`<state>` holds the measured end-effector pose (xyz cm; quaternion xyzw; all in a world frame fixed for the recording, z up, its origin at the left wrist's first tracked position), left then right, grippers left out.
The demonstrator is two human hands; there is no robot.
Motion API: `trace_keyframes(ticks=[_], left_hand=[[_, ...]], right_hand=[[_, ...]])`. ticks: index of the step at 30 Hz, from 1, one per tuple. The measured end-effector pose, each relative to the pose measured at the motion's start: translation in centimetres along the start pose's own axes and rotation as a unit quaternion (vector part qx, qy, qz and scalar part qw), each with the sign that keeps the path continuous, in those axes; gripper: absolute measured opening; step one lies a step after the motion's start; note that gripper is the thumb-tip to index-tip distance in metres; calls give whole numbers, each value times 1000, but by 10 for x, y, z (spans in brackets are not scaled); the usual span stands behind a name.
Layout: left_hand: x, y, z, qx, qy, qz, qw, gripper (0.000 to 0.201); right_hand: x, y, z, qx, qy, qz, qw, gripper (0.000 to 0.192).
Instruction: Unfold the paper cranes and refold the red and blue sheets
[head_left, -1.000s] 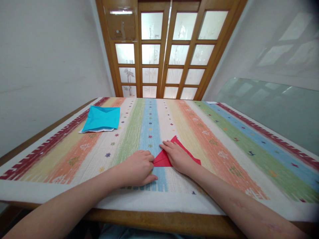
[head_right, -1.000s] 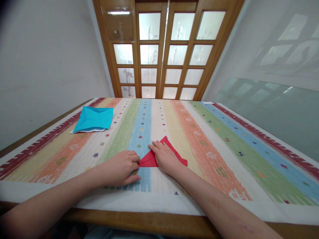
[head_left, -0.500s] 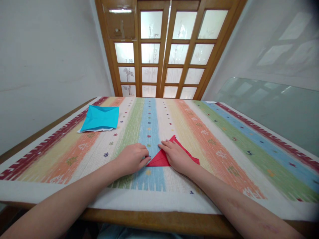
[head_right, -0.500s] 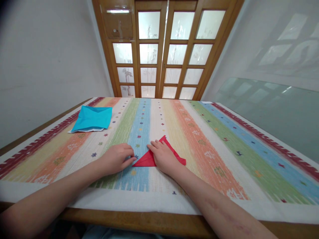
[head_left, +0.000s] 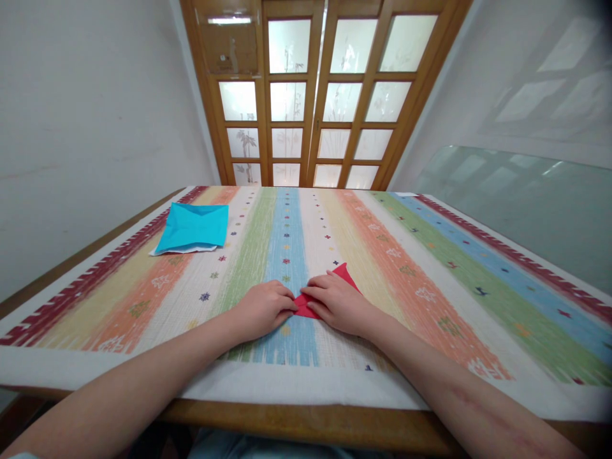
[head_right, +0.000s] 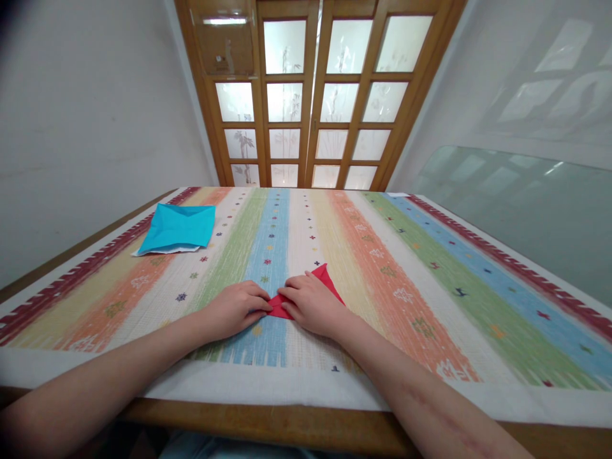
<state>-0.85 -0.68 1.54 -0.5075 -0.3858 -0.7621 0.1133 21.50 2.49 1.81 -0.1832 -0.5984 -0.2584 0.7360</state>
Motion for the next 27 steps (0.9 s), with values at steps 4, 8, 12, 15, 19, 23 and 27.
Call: trace_keyframes(ticks=[4,8,12,15,19,23,27], left_hand=[[3,-2,1,32,11,-1,999,17],[1,-4,2,60,31,1,998,19],[-3,-10,4,40,47,-6,998,20],[-4,-12,5,28,43,-10,999,16],[-4,-13,5,22,46,-5,999,15],[-5,-12,5,19,47,2,999,14],[-5,-12,5,17,43,5,999,13]], right_hand=[[2,-2,-1,-11,-4,1,1000,25],[-2,-1,-1,-24,-7,11,1000,24],[-3,-1,-1,-22,-6,21,1000,21],[-1,-2,0,-16,-3,29,999,17],[-2,-2,1,-11,-4,19,1000,15],[-3,-1,1,-14,1,0,1000,14],[-3,0,0,-31,1,-4,1000,13]])
Point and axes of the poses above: each hand's wrist, its own z-axis towards the middle knuckle, its own x-axis out of the back of the hand, y = z × x, the point moved 1 cm from there along z, towards the middle knuckle, and after that the axes turned 13 degrees about -z, right-handed, at the moved point
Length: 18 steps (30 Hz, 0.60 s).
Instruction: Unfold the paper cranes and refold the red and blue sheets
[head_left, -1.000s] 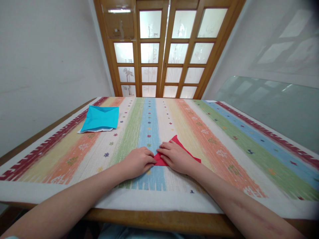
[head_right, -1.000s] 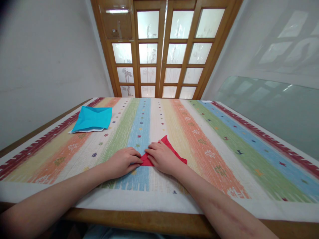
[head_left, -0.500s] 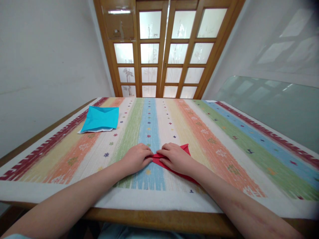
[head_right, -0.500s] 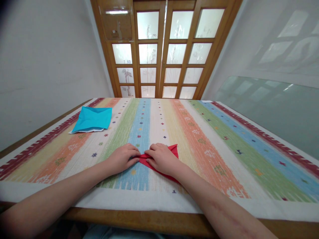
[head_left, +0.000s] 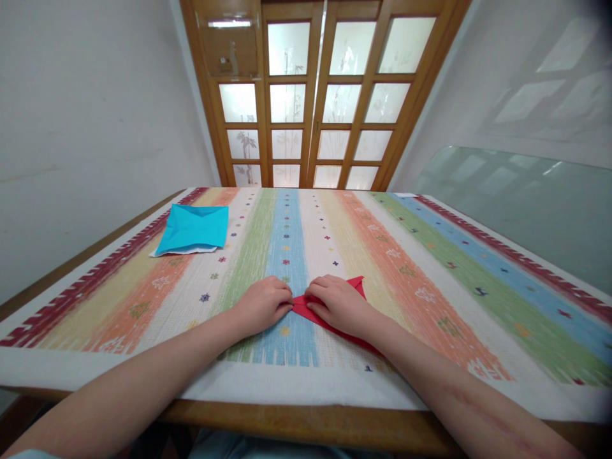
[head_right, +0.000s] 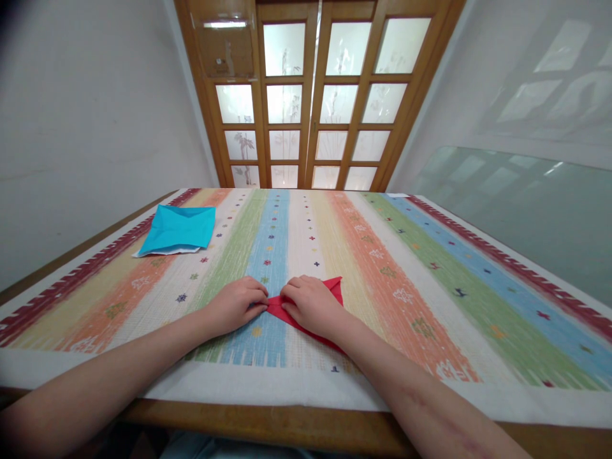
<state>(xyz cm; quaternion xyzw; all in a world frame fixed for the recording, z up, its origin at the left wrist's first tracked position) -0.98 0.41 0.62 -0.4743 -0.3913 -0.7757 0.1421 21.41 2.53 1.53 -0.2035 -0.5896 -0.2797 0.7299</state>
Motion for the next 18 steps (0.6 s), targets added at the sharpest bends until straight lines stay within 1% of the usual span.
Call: trace_keyframes(ticks=[6,11,16,18], left_hand=[[0,1,0,1,-5,-6,1000,11],[-1,2,0,21,6,-15,1000,11],[-3,-1,-2,33,15,-13,999,24],[-3,-1,-2,35,15,-12,999,26]], right_hand=[[2,-1,0,-23,-10,16,1000,14],[0,1,-1,-33,-11,26,999,19],[-1,1,-1,-29,-11,32,999,16],[-1,0,-1,-29,-4,25,999,14]])
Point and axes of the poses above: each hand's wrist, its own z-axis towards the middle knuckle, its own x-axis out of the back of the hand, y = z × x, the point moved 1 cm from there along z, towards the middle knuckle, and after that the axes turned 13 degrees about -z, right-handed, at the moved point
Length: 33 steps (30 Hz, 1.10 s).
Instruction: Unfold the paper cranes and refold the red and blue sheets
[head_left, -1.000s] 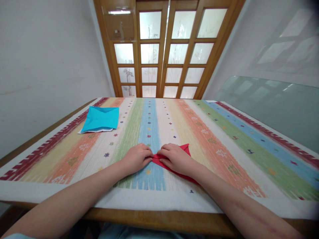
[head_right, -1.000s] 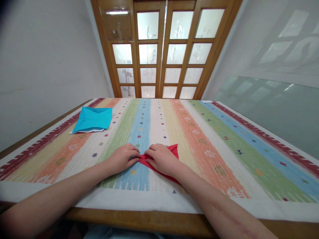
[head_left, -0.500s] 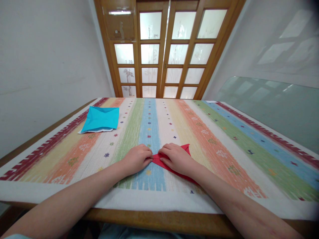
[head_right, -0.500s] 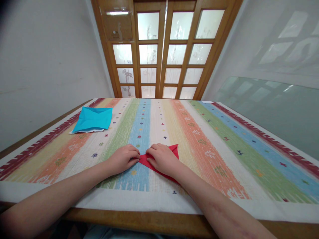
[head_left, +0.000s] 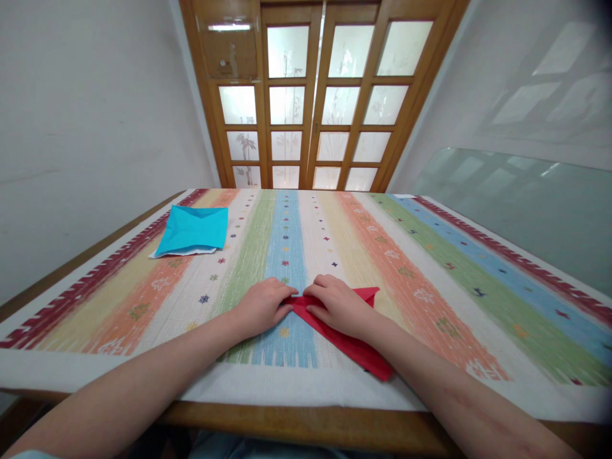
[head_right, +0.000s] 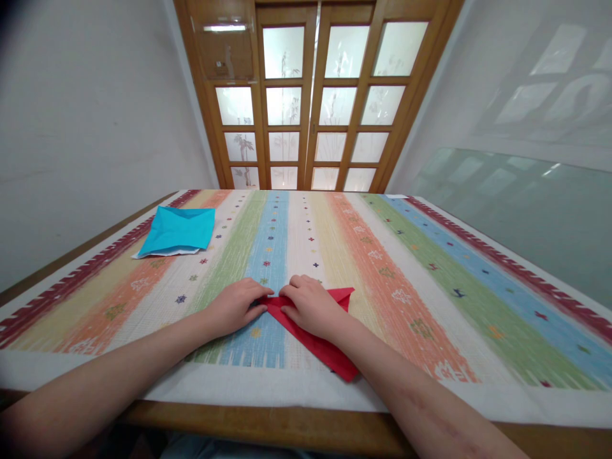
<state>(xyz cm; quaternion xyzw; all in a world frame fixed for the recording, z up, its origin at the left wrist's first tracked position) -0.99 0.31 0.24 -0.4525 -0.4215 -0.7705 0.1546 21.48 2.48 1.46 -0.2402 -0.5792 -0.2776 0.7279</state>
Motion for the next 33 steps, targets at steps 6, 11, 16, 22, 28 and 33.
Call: trace_keyframes(ticks=[6,11,16,22,28,33], left_hand=[[1,2,3,4,5,3,1000,14],[-1,2,3,15,14,-8,1000,11],[-4,7,1,10,30,25,999,11],[-7,8,-1,-8,16,56,998,11],[-7,3,-2,-46,2,69,997,15],[-4,5,-3,-55,-11,75,996,18]], right_hand=[[3,-7,0,21,18,-61,998,8],[15,-14,-1,52,28,-136,989,12],[25,-20,-2,40,30,-189,981,14],[21,-25,-7,0,-31,-202,979,11],[15,-35,-16,-16,-87,-158,983,20],[-2,-39,-31,-15,-67,-137,988,46]])
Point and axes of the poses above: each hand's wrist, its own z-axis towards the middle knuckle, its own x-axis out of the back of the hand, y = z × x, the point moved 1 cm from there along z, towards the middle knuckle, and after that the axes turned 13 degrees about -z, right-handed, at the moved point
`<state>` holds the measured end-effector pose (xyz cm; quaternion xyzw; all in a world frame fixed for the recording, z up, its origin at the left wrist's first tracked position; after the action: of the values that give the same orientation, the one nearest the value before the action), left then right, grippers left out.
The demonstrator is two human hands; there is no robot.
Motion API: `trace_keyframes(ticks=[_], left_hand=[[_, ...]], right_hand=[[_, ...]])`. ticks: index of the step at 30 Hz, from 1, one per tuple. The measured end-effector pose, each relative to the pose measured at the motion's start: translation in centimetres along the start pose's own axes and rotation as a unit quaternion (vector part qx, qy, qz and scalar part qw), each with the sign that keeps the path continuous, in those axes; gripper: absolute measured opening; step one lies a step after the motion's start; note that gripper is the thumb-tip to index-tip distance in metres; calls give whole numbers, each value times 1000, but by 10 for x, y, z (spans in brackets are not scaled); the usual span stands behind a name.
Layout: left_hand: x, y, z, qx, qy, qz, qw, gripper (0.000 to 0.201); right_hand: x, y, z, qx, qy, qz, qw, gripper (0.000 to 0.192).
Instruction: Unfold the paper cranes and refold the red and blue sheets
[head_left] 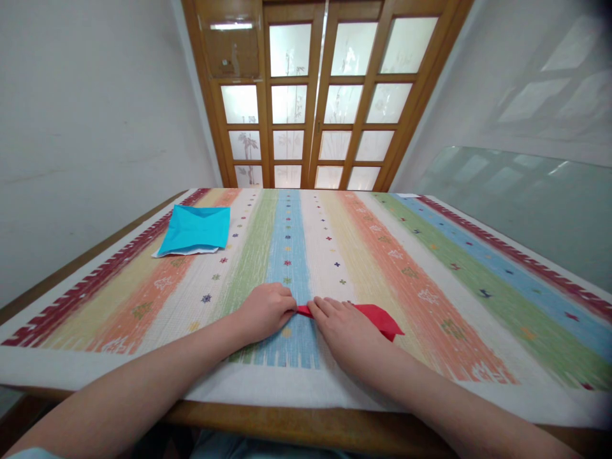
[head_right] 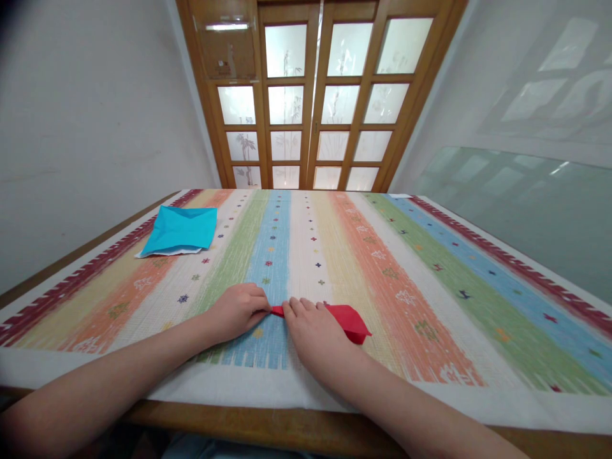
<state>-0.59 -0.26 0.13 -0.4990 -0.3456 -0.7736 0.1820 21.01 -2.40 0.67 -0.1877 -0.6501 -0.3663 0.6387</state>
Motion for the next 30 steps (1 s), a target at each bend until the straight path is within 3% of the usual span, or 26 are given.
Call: trace_keyframes(ticks=[10,21,30], left_hand=[[4,2,0,-2,-13,-9,1000,19],[5,-7,-1,12,-3,-37,999,17],[9,-3,2,-48,-36,1,998,17]], right_hand=[[-11,-4,2,-4,-26,125,992,57],[5,6,17,-24,52,181,982,24],[5,8,18,-43,43,169,984,23]])
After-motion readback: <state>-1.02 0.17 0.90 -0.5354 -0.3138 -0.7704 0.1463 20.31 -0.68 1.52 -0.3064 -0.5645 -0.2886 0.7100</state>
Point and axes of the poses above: each hand's wrist, its own z-axis towards the middle knuckle, its own x-axis out of the back of the hand, y = z × x, the point moved 1 cm from there along z, towards the middle knuckle, and after that the axes turned 13 degrees about -z, right-handed, at the moved point
